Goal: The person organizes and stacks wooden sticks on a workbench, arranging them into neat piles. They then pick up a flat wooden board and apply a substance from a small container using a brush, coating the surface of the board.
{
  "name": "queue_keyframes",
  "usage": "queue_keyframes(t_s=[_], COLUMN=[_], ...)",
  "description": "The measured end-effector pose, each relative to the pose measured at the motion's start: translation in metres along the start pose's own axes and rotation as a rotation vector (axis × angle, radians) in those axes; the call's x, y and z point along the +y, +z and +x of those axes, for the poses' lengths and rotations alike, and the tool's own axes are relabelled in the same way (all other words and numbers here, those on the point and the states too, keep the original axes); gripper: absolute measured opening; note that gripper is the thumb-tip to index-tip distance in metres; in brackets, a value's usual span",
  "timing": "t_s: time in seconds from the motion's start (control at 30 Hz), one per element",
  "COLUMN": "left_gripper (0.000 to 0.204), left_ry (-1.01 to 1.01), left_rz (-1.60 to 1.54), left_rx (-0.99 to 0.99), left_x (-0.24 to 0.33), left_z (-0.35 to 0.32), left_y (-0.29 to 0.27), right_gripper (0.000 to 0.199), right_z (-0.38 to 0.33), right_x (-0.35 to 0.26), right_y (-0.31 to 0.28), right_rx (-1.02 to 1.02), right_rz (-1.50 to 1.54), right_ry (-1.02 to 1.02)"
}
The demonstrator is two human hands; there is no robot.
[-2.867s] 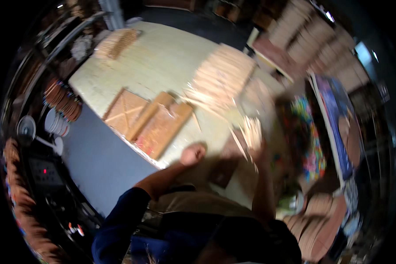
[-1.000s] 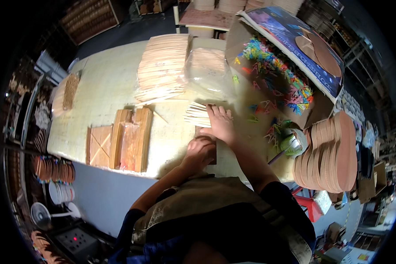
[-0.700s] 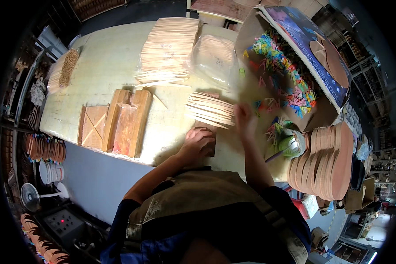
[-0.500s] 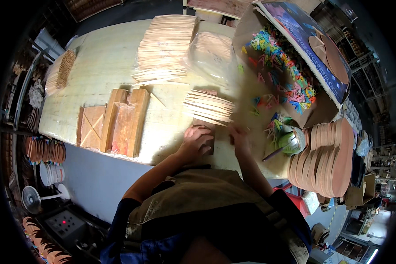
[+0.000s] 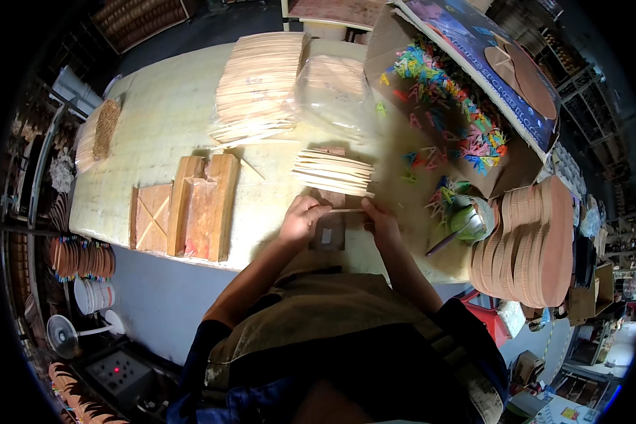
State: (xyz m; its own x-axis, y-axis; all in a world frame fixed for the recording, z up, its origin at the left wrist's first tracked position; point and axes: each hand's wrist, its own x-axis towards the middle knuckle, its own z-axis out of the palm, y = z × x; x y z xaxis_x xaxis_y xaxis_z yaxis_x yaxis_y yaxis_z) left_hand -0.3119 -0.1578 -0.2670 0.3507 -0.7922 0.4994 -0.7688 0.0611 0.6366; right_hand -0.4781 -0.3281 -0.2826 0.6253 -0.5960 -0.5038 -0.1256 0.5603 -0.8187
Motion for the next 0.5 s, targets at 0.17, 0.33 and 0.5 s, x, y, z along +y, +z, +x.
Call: queue_keyframes(t_s=[0.17, 0.33, 0.5], left_gripper=[0.016, 0.012, 0.012], left_ry=[0.034, 0.077, 0.084], left_rz=[0.119, 0.204, 0.174], left_rx=[0.005, 0.079, 0.071], left_x=[0.012, 0.023, 0.016], left_z=[0.000, 0.000, 0.000], left_y=[0.000, -0.004, -0.002], right_gripper=[0.017, 0.017, 0.015], right_z=[0.006, 0.003, 0.003], right_x=[-0.002, 0.008, 0.012], right_y=[0.008, -0.002, -0.003], right_rx=[0.103, 0.127, 0.033], right_rz=[0.208, 0.143, 0.024], right_ry=[0.015, 0.009, 0.029])
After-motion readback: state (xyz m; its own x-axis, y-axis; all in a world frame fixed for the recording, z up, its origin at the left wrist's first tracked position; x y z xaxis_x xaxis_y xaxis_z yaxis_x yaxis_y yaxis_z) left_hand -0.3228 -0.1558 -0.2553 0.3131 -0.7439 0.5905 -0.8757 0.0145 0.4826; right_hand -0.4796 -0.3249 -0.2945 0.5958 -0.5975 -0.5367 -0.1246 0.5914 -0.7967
